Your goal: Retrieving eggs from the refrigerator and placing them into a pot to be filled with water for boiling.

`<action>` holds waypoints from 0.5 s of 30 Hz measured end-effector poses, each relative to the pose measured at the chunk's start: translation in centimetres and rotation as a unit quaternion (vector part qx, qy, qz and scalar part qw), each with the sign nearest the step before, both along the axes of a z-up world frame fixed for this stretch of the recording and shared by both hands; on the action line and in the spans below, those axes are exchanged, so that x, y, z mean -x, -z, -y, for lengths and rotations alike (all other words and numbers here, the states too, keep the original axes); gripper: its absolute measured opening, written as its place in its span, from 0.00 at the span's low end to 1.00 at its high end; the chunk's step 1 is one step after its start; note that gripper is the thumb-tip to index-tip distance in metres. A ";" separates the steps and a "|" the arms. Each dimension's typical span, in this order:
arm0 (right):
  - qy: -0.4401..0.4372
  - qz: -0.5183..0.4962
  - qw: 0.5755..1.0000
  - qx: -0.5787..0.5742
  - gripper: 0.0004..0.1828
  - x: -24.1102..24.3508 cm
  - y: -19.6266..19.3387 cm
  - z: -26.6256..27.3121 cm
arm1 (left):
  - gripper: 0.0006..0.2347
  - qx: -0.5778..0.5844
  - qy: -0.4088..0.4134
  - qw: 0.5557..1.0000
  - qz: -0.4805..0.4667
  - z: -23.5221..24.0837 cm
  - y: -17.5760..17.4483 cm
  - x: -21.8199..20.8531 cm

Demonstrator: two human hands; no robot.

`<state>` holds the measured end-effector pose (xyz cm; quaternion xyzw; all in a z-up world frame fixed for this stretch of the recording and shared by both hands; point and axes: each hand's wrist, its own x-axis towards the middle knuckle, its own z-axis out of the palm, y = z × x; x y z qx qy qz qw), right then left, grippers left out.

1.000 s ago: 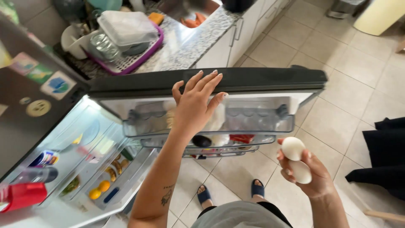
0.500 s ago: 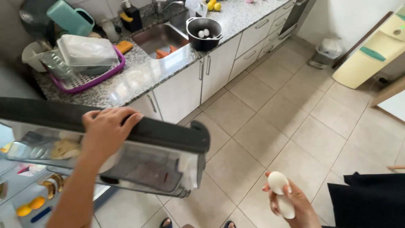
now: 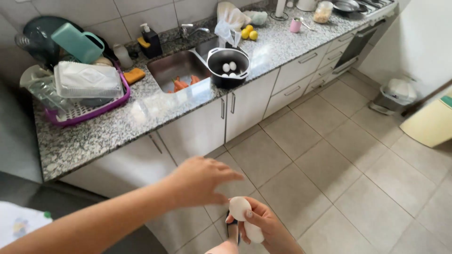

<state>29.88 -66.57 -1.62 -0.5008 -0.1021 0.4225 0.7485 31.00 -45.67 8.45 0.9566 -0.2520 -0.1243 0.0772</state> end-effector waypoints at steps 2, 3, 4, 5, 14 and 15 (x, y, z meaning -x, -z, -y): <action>-0.010 -0.018 1.000 -0.023 0.27 -5.1 2.8 -1.1 | 0.21 0.044 0.027 0.999 0.012 0.0 1.3 -3.0; -0.015 -0.032 0.998 -0.043 0.28 -8.3 3.9 -1.7 | 0.18 0.091 0.060 0.994 0.028 -0.1 1.6 -5.1; -0.017 -0.028 0.998 -0.046 0.28 -10.9 3.1 -2.2 | 0.18 0.087 0.059 0.994 0.032 -0.6 2.3 -7.2; -0.027 -0.071 0.997 -0.025 0.26 -13.1 2.5 -2.8 | 0.15 0.152 0.048 0.986 0.056 -1.1 3.0 -9.0; 0.056 -0.276 0.959 0.020 0.19 -35.7 5.9 -6.8 | 0.17 0.337 -0.177 0.919 0.101 -8.8 9.0 -28.4; 0.115 -0.272 0.953 0.063 0.09 -39.0 6.2 -7.2 | 0.17 0.343 -0.263 0.895 0.107 -10.2 10.0 -31.0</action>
